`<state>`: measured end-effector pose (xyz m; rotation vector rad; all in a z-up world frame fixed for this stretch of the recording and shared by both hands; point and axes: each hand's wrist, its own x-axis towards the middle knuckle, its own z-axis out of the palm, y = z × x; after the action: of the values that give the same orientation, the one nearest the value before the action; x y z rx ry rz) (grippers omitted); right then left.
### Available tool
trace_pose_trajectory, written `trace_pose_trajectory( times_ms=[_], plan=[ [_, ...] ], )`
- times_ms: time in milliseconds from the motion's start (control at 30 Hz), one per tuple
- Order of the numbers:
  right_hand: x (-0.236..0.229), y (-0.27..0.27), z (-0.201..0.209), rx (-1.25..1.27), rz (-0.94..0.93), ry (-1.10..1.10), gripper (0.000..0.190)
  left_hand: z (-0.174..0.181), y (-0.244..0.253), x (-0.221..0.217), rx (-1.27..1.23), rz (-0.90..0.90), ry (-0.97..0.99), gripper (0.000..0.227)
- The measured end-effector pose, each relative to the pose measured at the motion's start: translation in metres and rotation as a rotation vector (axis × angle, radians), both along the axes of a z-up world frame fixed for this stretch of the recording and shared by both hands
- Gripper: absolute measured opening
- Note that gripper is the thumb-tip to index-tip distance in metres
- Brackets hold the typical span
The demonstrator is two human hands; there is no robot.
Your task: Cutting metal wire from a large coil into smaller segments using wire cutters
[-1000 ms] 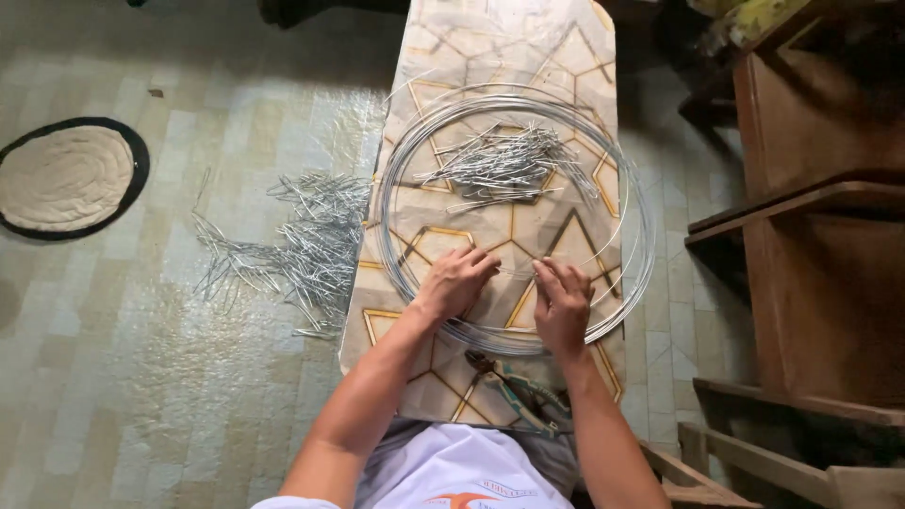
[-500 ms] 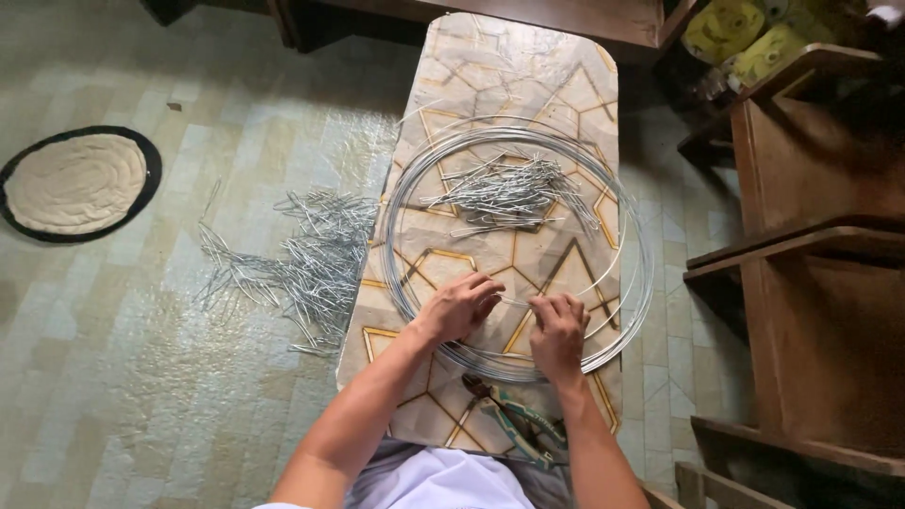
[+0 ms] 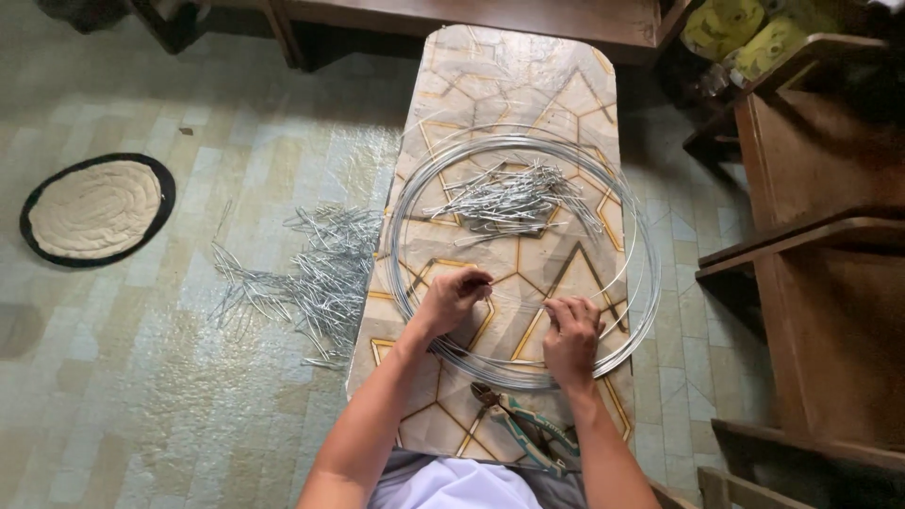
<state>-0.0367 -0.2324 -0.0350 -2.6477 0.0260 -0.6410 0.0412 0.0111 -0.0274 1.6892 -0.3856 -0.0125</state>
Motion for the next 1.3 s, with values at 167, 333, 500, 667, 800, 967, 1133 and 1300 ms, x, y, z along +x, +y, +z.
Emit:
trace_pose_trajectory(
  times_ms=[167,333,500,667,800,967,1133,1300],
  plan=[
    [0.001,0.001,-0.001,-0.009,-0.010,-0.014,0.011,-0.007,-0.005,0.003,0.194,-0.031,-0.127,0.017],
    [0.000,-0.001,-0.005,-0.003,0.000,0.009,0.009,-0.006,-0.006,-0.002,0.209,0.023,-0.190,0.014],
    [-0.001,0.001,0.001,-0.006,-0.008,0.034,0.010,0.009,-0.009,-0.007,0.302,0.038,-0.330,0.012],
    [-0.005,0.002,0.003,-0.030,-0.005,0.036,0.011,0.012,-0.011,-0.010,0.298,0.035,-0.356,0.011],
    [0.000,0.004,0.004,0.007,-0.020,-0.024,0.013,0.000,-0.011,-0.008,0.313,-0.011,-0.367,0.008],
    [-0.001,0.010,0.015,0.032,-0.019,-0.016,0.013,0.008,-0.008,-0.008,0.302,-0.089,-0.363,0.005],
    [-0.001,0.008,0.012,-0.026,0.002,0.104,0.012,0.008,-0.012,-0.016,0.360,-0.054,-0.350,0.005],
    [0.001,0.010,0.014,-0.052,-0.011,0.130,0.012,0.022,-0.011,-0.032,0.473,0.047,-0.356,0.004]
  ],
)
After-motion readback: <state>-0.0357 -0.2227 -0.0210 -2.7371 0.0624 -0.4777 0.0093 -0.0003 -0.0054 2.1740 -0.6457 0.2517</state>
